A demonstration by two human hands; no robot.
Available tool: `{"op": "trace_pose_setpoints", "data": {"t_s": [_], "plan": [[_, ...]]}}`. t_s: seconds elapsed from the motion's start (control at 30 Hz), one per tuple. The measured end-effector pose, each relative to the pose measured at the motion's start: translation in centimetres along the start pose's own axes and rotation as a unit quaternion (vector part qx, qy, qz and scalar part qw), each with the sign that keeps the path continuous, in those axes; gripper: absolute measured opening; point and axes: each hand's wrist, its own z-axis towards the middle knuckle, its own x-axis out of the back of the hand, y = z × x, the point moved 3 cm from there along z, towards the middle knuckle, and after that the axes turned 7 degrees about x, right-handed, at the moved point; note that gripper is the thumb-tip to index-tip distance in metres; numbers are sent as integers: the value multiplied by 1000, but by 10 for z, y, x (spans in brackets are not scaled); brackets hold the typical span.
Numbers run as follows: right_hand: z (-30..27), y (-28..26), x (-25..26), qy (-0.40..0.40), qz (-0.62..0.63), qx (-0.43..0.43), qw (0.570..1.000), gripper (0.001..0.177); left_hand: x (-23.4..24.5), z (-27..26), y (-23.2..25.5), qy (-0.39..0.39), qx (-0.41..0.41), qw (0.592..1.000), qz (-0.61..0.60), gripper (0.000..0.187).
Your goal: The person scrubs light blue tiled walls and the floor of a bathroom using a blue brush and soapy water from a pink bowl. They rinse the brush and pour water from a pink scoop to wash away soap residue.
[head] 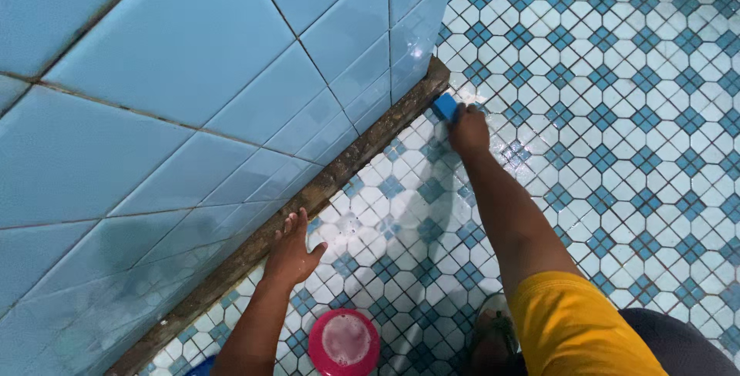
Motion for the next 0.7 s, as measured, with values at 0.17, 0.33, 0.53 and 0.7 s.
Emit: {"op": "trace_pose_setpoints", "data": {"t_s": [0.17, 0.33, 0.53, 0.7], "plan": [[-24, -45, -21, -106, -20, 123, 986, 34, 0, 3, -3, -6, -8, 1000, -10, 101], [-19, -6, -31, -90, -9, 96, 991, 35, -6, 7, -4, 0, -10, 1000, -23, 103], [12, 56, -17, 13, -15, -109, 994, 33, -10, 7, -8, 31, -28, 999, -6, 106], [-45, 23, -26, 81, 17, 2, 997, 48, 10, 18, -2, -14, 7, 1000, 0, 106]]}}
